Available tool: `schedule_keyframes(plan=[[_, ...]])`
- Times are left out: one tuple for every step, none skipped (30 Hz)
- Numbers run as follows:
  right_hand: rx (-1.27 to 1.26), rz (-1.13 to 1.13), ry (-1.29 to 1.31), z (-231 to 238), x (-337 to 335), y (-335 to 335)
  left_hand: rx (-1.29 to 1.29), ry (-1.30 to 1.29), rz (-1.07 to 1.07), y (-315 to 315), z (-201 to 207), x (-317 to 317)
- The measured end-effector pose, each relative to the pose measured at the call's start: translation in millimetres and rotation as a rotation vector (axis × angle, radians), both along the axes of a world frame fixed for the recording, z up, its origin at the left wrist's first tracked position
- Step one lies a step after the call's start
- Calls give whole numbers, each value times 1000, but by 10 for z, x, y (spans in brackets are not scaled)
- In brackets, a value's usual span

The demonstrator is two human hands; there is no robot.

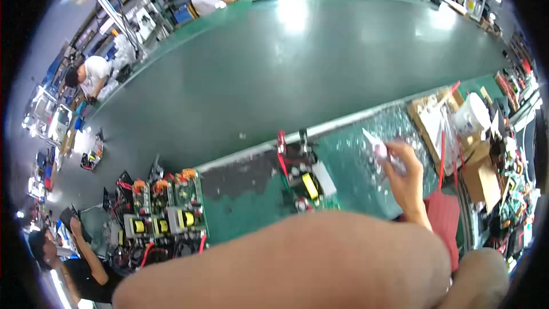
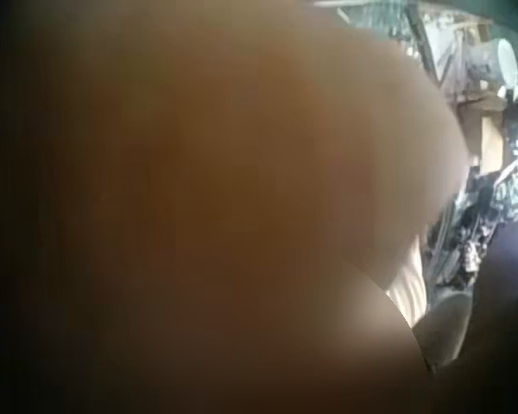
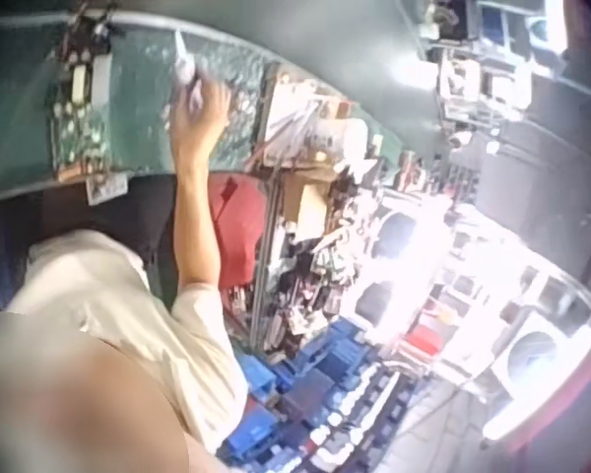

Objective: Assembling electronic circuit boards and components on an industrial assembly line.

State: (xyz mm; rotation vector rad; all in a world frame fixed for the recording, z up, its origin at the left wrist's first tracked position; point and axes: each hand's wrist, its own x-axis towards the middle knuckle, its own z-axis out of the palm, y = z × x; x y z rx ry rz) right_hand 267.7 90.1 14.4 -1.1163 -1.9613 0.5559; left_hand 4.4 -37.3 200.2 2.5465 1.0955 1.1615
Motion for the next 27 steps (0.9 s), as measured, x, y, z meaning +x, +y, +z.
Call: schedule_keyframes(plan=[[33,17,25,-36,20,-31,1,7,6,29,3,7],[43,21,21,-62,26,46,-1,10,8,80,-19,9],[77,21,23,-102,11,125,-6,9,4,153,-69,10],[59,31,-7,-58,156,-10,-63,-25,8,92,-104,178],[77,-29,29,-60,132,38,-124,-59,6,68,-121,346],[128,-69,17,264,383,-19,-189,-110,-97,-103,52,488],[112,-25,51,141,261,-26,-208,-79,-88,-43,22,467],[98,16,88,43,102,-67,-225,-44,-81,15,11,456],[80,16,90,7,-78,36,-206,-145,112,125,-460,381],[36,-32,58,-11,-81,7,-398,-347,196,339,-976,319],[67,-38,87,-39,-118,15,-555,-664,213,469,-1308,400],[94,3,129,11,-233,8,-703,-970,261,548,-1513,502],[218,33,107,34,-322,-5,-796,-1125,177,582,-1617,553],[232,90,62,111,-360,-48,-883,-1287,90,642,-1690,616],[298,146,4,136,-406,-46,-799,-1387,88,700,-1746,665],[364,203,-55,144,-436,-36,-788,-1350,157,744,-1756,631],[368,194,-45,133,-444,-30,-764,-1412,176,780,-1793,609],[277,126,147,104,-461,-25,-737,-1474,196,797,-1809,587],[185,59,339,58,-502,-16,-734,-1458,192,799,-1790,553],[192,54,352,10,-546,-12,-695,-1471,240,788,-1763,523],[-266,184,699,-45,-592,-10,-655,-1483,288,786,-1741,493],[-737,309,1020,-91,-605,-28,-661,-1475,278,775,-1738,488],[-761,313,989,-131,-630,-29,-637,-1439,295,767,-1736,484],[-786,317,958,-151,-666,-32,-611,-1405,311,761,-1733,483],[-758,226,926,-152,-718,-51,-617,-1409,296,747,-1746,468],[-764,218,929,-168,-743,-42,-627,-1407,299,746,-1769,478],[-788,175,957,-186,-755,-26,-612,-1398,304,743,-1795,493]])
